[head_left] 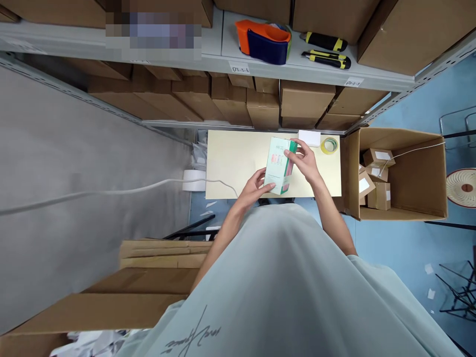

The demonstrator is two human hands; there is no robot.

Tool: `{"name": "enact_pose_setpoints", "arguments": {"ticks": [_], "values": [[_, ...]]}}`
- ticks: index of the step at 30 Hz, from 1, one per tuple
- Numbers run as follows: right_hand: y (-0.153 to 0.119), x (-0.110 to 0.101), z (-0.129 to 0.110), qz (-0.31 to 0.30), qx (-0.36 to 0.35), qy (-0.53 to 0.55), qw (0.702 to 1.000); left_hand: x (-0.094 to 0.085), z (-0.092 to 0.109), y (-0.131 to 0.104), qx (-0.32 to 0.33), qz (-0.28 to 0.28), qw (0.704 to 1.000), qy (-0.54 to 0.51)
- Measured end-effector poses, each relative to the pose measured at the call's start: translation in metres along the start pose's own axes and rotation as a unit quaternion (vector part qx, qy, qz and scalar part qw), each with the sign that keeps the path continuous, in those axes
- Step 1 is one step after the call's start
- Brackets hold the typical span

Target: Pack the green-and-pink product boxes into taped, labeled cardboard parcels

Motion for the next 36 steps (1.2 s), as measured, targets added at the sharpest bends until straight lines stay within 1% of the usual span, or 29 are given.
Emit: {"name": "enact_pose_setpoints", "arguments": {"ticks": [2, 4, 6, 7, 8, 11, 13, 15, 17, 20, 26, 29, 33, 36], "values": [[0.0, 0.004, 0.006, 0.03, 0.004, -0.025, 0.999, 0.006, -0.001, 0.004, 0.031, 0.06, 0.995, 0.071], [-0.001, 0.008, 0.01, 0.05, 0.012, -0.047, 0.998, 0.011, -0.003, 0.007, 0.033, 0.112, 0.983, 0.139], [-0.002, 0.011, 0.01, 0.049, 0.016, -0.061, 0.997, 0.01, -0.007, 0.009, 0.027, 0.141, 0.975, 0.17], [-0.003, 0.011, 0.009, 0.045, 0.015, -0.062, 0.997, 0.008, -0.008, 0.009, 0.023, 0.139, 0.977, 0.161], [-0.003, 0.01, 0.007, 0.039, 0.013, -0.057, 0.998, 0.004, -0.01, 0.009, 0.017, 0.125, 0.983, 0.137], [-0.005, 0.005, 0.0, 0.018, 0.009, -0.023, 1.0, -0.01, -0.01, 0.005, -0.026, 0.04, 0.999, 0.02], [-0.006, 0.003, -0.005, -0.011, 0.011, 0.003, 1.0, -0.018, -0.008, 0.001, -0.057, -0.009, 0.998, -0.04], [-0.006, 0.004, -0.008, -0.044, 0.011, 0.024, 0.999, -0.022, -0.004, -0.002, -0.074, -0.039, 0.994, -0.075], [-0.005, 0.006, -0.012, -0.064, 0.009, 0.033, 0.997, -0.024, -0.001, -0.003, -0.081, -0.053, 0.991, -0.096], [-0.003, 0.008, -0.015, -0.068, 0.006, 0.033, 0.997, -0.026, -0.002, -0.001, -0.083, -0.06, 0.986, -0.13], [0.002, 0.009, -0.018, -0.091, 0.014, 0.028, 0.995, -0.036, -0.012, 0.007, -0.12, -0.104, 0.971, -0.178], [0.002, 0.012, -0.022, -0.088, 0.017, 0.014, 0.996, -0.036, -0.015, 0.012, -0.109, -0.091, 0.978, -0.149], [0.0, 0.016, -0.036, -0.103, -0.015, -0.007, 0.995, -0.035, -0.015, 0.02, -0.027, -0.024, 0.998, -0.051], [-0.008, 0.017, -0.049, -0.133, -0.056, -0.024, 0.989, -0.04, -0.018, 0.028, 0.031, 0.028, 0.999, 0.012]]}}
Point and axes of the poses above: each hand's wrist, its own y-axis towards the middle knuckle, its own x-axis out of the palm, z = x × y, the point moved 2 cm from there along y, towards the middle knuckle
